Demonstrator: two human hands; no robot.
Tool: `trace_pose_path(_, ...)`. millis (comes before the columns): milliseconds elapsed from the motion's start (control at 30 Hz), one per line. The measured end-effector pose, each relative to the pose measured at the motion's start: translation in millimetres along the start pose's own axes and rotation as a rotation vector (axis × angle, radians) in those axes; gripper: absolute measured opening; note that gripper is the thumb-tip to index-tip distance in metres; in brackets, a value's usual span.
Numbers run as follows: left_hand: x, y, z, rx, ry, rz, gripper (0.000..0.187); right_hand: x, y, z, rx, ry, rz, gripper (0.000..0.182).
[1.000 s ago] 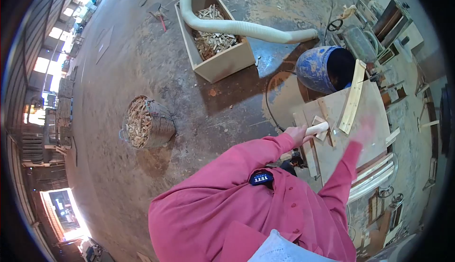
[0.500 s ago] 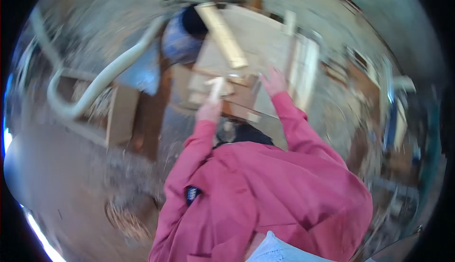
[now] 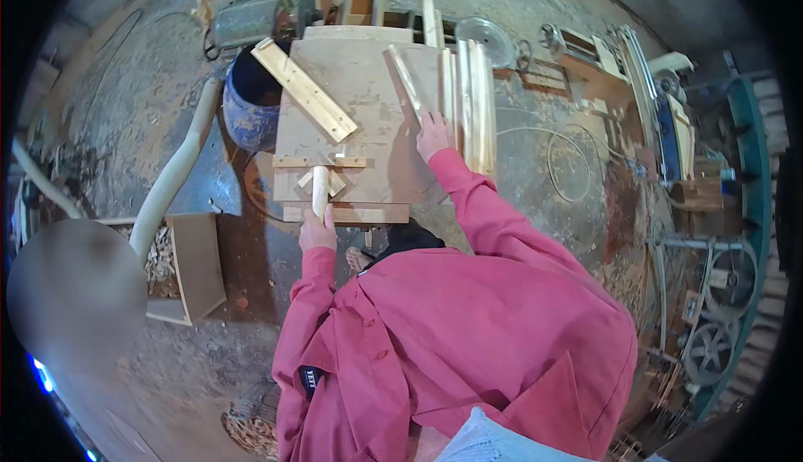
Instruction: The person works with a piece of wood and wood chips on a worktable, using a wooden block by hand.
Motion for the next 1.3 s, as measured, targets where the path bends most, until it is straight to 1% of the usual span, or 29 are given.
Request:
trace_pose_path(67,-1,-6,-1,0.021,0.000,-0.039,0.054,4,-23,13,0.210,-0.093,0.100,0.049)
trace_pose_path(100,0,-7,1,0.009,-0.019,-0.026,0.054,9,-33,25,0.222,-0.115,0.076,0.049)
trace_pose_path(167,1,-5,0,-0.002,-0.040,-0.022,0.053,22,-51,43,0.332,-0.052,-0.042,0.050)
trace_pose_path(200,0,-7,-2,-0.004,-0.031,-0.047,0.053,29,-60,52,0.342,-0.068,-0.061,0.050)
trace_pose_path(267,-1,-5,-5,-0.021,-0.010,-0.027,0.053,45,-76,74,0.359,-0.193,-0.039,0.047)
trace_pose_path(300,-1,-6,-5,-0.033,-0.009,-0.025,0.053,54,-82,83,0.363,-0.202,-0.050,0.047)
trace_pose_path(400,-1,-7,-6,-0.043,-0.012,-0.022,0.052,72,-97,109,0.408,-0.225,-0.081,0.047)
trace_pose_path(467,0,-9,-5,-0.045,-0.014,-0.030,0.051,79,-109,116,0.413,-0.140,-0.148,0.040)
trace_pose_path(500,0,-10,-5,-0.041,-0.016,-0.028,0.050,84,-113,120,0.414,-0.146,-0.155,0.040)
trace_pose_path(567,1,-10,-5,-0.046,-0.018,-0.040,0.049,94,-112,129,0.454,-0.236,-0.087,0.044)
trace_pose_path(700,4,-9,-7,-0.056,-0.032,-0.053,0.049,105,-116,140,0.412,-0.218,-0.087,0.045)
trace_pose_path(767,4,-8,-8,-0.067,-0.042,-0.051,0.050,109,-111,146,0.430,-0.255,-0.090,0.045)
trace_pose_path(933,10,-7,0,-0.057,-0.023,-0.035,0.050,114,-112,140,0.434,-0.263,-0.077,0.048)
trace_pose_path(1000,20,0,-1,-0.052,-0.017,-0.034,0.049,125,-109,144,0.440,-0.271,-0.076,0.049)
trace_pose_path(1067,28,7,-4,-0.053,-0.011,-0.035,0.049,136,-103,152,0.425,-0.190,-0.130,0.049)
trace_pose_path(1100,35,11,-4,-0.045,-0.013,-0.035,0.049,143,-102,153,0.431,-0.191,-0.125,0.049)
trace_pose_path(1167,51,22,-4,-0.036,-0.023,-0.042,0.049,162,-95,157,0.452,-0.249,-0.066,0.049)
trace_pose_path(1300,79,44,-5,-0.009,-0.018,-0.043,0.048,196,-87,157,0.465,-0.284,-0.034,0.047)
Point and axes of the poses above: each hand's wrist, its own x-axis towards the middle knuckle, its own z-axis out of the palm, y = z × x, the point moved 5 cm from there along x, towards the middle knuckle, and after that the axes turned 10 degrees about x, right-handed, at the moved point
